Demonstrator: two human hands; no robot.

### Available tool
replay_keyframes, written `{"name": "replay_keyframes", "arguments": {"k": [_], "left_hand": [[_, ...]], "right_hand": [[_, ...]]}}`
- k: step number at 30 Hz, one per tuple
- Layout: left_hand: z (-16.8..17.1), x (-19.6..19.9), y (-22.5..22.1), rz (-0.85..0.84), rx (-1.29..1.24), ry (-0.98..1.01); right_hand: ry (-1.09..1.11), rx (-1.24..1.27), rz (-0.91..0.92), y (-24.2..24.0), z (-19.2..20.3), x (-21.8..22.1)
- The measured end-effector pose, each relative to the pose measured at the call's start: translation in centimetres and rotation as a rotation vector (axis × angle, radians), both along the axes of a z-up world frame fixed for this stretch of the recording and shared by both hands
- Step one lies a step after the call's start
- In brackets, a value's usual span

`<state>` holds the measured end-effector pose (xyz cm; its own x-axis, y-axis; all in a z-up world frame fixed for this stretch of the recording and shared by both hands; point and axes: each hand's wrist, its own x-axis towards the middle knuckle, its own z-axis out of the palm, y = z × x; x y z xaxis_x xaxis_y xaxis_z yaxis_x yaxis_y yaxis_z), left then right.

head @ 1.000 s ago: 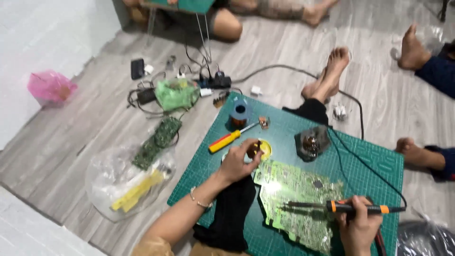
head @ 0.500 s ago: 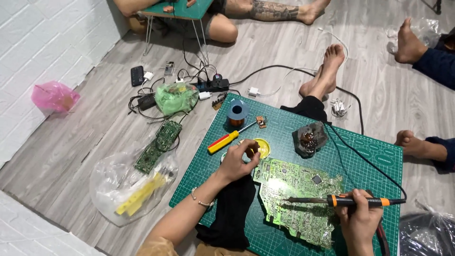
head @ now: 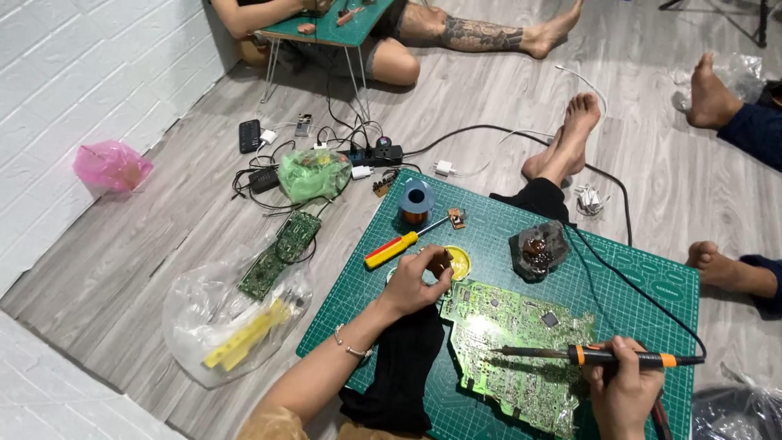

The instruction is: Soldering and repairing components on a circuit board using a soldering iron and tweezers.

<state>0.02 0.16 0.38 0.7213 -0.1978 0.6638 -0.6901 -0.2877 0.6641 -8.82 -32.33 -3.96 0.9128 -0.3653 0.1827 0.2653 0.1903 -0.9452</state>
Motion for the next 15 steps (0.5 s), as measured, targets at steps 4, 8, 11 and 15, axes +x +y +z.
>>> {"name": "replay_keyframes", "arguments": {"k": [4, 8, 11, 15], "left_hand": [[-0.2, 0.1, 0.0, 0.002, -0.013, 0.016], [-0.3, 0.3, 0.0, -0.001, -0.015, 0.017], [0.0, 0.1, 0.0, -0.013, -0.023, 0.037], [-0.5, 0.2, -0.1, -0.011, -0.012, 0.055]], "right_hand": [[0.007, 0.0, 0.009, 0.0, 0.1, -0.1], [0.007, -0.021, -0.027, 0.1, 0.3, -0.1], [0.023, -0.068, -0.049, 0.3, 0.8, -0.4], [0.065, -0.02, -0.085, -1.1, -1.1, -0.5]]}}
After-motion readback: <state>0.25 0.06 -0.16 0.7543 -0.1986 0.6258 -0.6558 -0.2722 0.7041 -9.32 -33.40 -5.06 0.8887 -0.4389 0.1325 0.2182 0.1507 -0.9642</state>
